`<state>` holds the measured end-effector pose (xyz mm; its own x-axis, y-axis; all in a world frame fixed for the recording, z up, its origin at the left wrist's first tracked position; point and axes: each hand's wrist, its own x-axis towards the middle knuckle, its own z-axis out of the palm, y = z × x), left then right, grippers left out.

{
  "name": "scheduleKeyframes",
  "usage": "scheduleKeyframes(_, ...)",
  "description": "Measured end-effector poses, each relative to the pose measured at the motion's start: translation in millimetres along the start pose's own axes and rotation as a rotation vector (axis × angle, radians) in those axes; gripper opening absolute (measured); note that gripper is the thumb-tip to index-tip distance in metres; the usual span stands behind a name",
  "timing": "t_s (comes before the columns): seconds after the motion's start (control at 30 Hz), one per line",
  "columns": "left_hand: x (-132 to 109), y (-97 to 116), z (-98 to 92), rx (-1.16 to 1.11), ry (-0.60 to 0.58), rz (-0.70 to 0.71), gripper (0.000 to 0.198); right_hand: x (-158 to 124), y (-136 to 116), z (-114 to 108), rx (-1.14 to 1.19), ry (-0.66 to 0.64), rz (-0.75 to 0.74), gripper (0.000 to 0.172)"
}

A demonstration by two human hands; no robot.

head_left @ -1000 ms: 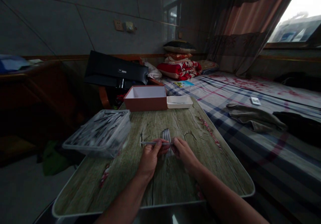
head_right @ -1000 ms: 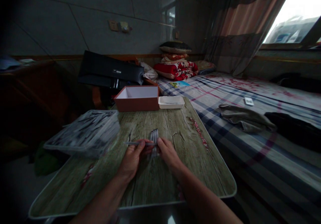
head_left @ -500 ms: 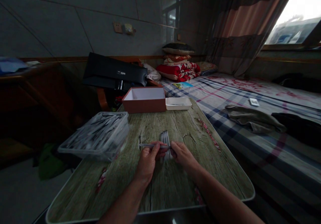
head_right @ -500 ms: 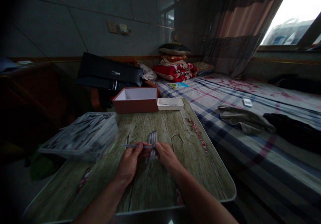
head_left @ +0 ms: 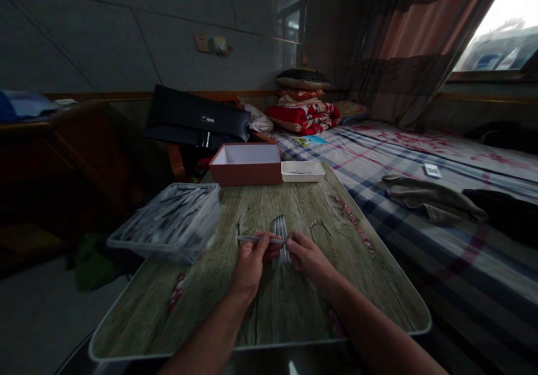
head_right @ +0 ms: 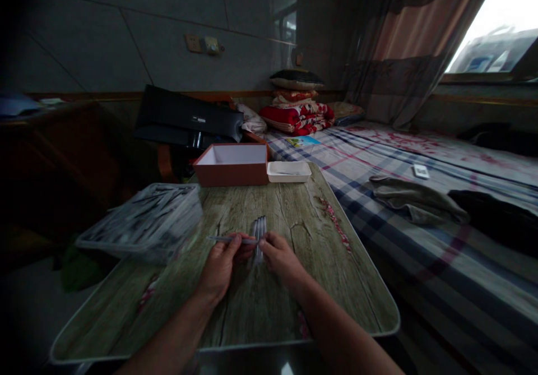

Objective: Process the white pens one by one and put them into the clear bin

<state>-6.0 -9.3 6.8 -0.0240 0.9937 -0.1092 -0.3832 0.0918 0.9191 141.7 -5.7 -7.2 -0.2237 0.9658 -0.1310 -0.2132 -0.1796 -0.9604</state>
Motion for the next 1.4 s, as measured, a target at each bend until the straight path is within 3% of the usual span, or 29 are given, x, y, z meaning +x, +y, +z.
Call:
scheduleKeyframes(0.13,1,-1,-0.7,-0.001,-0.001,-0.002,0.032,-2,0,0,0.086,-0.007,0.010,0.036)
scheduleKeyframes(0.3,0,-3,-1.6,0.034,-0.011,0.016,0.029,0,-1,2,0.009,0.017,0.079,0.048)
scheduleKeyframes(0.57,4,1,-2.7,-0.070,0.134,0.041,0.037,-3,-6,4,0.208,-0.019,-0.015,0.028)
scheduleKeyframes(0.73,5,1,-5.9,-0.044,0.176,0.080,0.036,-3,-10,-1,0.431,-0.115,0.118,0.028)
scheduleKeyframes(0.9,-1,2,-1.6,0.046,0.120,0.146,0.031,-6,-10,2,0.325,-0.135,0.184,0.021)
scheduleKeyframes(1.0,-2,2,-0.9,0.056,0.086,0.185,0.033,-6,-8,3,0.260,-0.197,0.215,0.031)
scheduleKeyframes(1.1,3,3,-4.3,-0.010,0.158,0.164,0.035,-8,-8,1,0.235,-0.272,0.263,0.036)
scheduleKeyframes(1.23,12,3,-11.8,-0.156,0.271,0.078,0.040,-13,-12,-6,0.207,-0.427,0.325,0.028)
scheduleKeyframes(1.4,20,3,-19.3,-0.331,0.314,0.002,0.033,-18,-12,-20,0.128,-0.704,0.394,0.021)
